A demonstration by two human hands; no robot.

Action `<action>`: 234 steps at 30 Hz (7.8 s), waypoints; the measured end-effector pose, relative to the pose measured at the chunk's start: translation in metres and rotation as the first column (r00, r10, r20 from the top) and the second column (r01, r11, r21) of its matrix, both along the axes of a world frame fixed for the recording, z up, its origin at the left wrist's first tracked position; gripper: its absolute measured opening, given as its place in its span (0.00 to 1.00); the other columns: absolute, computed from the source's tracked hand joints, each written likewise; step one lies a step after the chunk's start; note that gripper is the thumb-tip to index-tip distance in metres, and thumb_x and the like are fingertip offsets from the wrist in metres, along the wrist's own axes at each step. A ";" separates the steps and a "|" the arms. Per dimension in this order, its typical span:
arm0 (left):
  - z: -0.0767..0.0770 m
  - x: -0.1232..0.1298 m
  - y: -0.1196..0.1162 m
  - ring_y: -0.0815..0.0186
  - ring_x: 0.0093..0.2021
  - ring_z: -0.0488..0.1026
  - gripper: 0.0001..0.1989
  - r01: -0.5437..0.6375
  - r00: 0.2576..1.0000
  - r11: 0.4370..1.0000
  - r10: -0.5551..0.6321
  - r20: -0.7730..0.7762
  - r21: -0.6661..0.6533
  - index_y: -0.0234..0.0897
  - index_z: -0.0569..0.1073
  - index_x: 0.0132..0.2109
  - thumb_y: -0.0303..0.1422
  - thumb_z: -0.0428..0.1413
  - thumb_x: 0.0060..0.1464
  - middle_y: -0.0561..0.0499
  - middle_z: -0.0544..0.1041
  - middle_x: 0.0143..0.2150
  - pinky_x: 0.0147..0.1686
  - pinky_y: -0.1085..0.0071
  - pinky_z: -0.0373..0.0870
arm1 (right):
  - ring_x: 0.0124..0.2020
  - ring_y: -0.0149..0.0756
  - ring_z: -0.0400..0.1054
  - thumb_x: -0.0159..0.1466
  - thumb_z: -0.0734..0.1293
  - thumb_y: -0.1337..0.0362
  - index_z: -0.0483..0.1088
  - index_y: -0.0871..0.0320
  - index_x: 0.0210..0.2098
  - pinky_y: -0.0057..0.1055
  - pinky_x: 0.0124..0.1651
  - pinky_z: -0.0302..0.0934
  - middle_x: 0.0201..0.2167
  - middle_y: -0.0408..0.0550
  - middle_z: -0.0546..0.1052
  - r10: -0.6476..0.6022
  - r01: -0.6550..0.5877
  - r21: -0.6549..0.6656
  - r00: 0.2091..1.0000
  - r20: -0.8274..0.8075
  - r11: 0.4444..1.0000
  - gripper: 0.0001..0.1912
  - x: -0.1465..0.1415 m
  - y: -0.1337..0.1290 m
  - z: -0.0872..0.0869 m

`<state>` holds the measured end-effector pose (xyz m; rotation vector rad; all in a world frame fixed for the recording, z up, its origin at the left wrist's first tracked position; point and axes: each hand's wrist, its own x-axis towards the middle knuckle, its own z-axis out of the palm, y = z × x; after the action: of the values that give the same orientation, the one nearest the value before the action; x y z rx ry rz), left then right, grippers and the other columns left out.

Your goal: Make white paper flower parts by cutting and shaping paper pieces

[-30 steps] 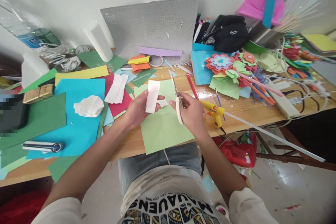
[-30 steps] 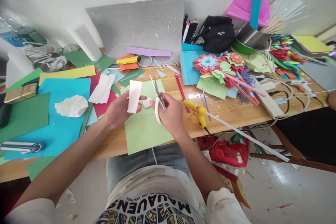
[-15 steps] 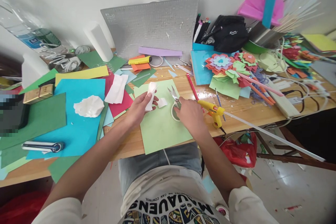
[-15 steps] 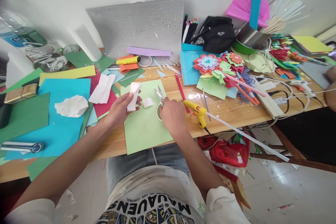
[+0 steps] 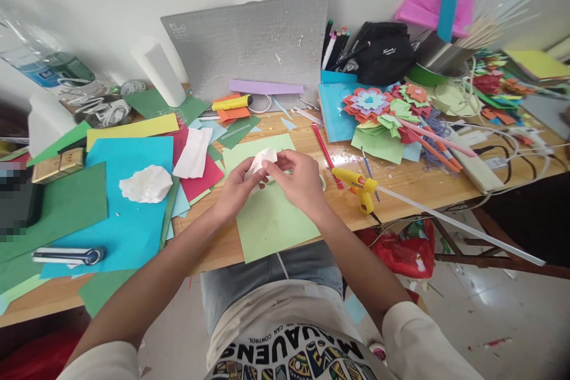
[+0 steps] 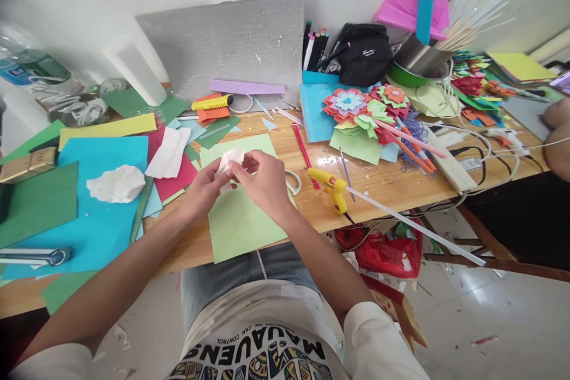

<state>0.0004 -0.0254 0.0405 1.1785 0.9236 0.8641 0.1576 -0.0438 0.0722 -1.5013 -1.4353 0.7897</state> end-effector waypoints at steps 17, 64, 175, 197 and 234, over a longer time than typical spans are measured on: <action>-0.001 0.001 0.005 0.63 0.30 0.74 0.18 0.009 0.977 0.938 0.065 0.202 -0.346 0.31 0.75 0.41 0.44 0.56 0.58 0.43 0.78 0.34 0.30 0.68 0.71 | 0.27 0.34 0.72 0.58 0.68 0.53 0.69 0.56 0.28 0.28 0.30 0.64 0.22 0.42 0.73 -0.031 -0.012 -0.118 0.935 -0.355 0.993 0.13 0.006 0.012 -0.027; 0.000 0.005 -0.003 0.54 0.48 0.80 0.34 -0.233 0.933 0.931 0.296 0.206 -0.281 0.41 0.58 0.66 0.32 0.60 0.56 0.44 0.82 0.44 0.49 0.55 0.75 | 0.25 0.31 0.61 0.58 0.69 0.57 0.76 0.58 0.30 0.30 0.31 0.54 0.25 0.42 0.73 0.209 -0.236 -0.207 0.967 -0.144 0.949 0.10 -0.002 -0.016 -0.021; 0.013 -0.017 0.015 0.64 0.35 0.79 0.22 -0.078 0.984 0.992 0.093 0.153 -0.095 0.40 0.68 0.46 0.38 0.67 0.47 0.54 0.78 0.34 0.36 0.64 0.81 | 0.31 0.34 0.73 0.59 0.69 0.58 0.72 0.56 0.35 0.33 0.37 0.68 0.30 0.43 0.77 0.095 -0.135 -0.098 0.938 -0.333 0.986 0.09 0.016 -0.009 -0.020; 0.008 -0.018 0.014 0.63 0.41 0.73 0.13 -0.190 0.938 0.906 0.282 -0.204 0.378 0.36 0.79 0.39 0.39 0.54 0.59 0.46 0.74 0.42 0.33 0.70 0.80 | 0.29 0.36 0.75 0.57 0.73 0.55 0.77 0.57 0.41 0.33 0.36 0.67 0.30 0.48 0.81 -0.077 0.014 -0.141 0.887 -0.456 0.990 0.16 0.013 0.011 -0.039; 0.004 -0.007 0.003 0.58 0.42 0.76 0.24 -0.011 0.999 0.997 0.008 0.040 0.072 0.35 0.81 0.40 0.53 0.59 0.54 0.44 0.78 0.42 0.36 0.63 0.82 | 0.43 0.37 0.71 0.61 0.65 0.66 0.74 0.52 0.31 0.31 0.39 0.68 0.39 0.48 0.74 0.048 -0.001 0.202 0.972 -0.230 0.979 0.05 -0.001 -0.016 -0.026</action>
<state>-0.0065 -0.0224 0.0446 1.2156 0.8728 0.9323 0.1561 -0.0601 0.0459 -1.1976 -1.3166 0.7836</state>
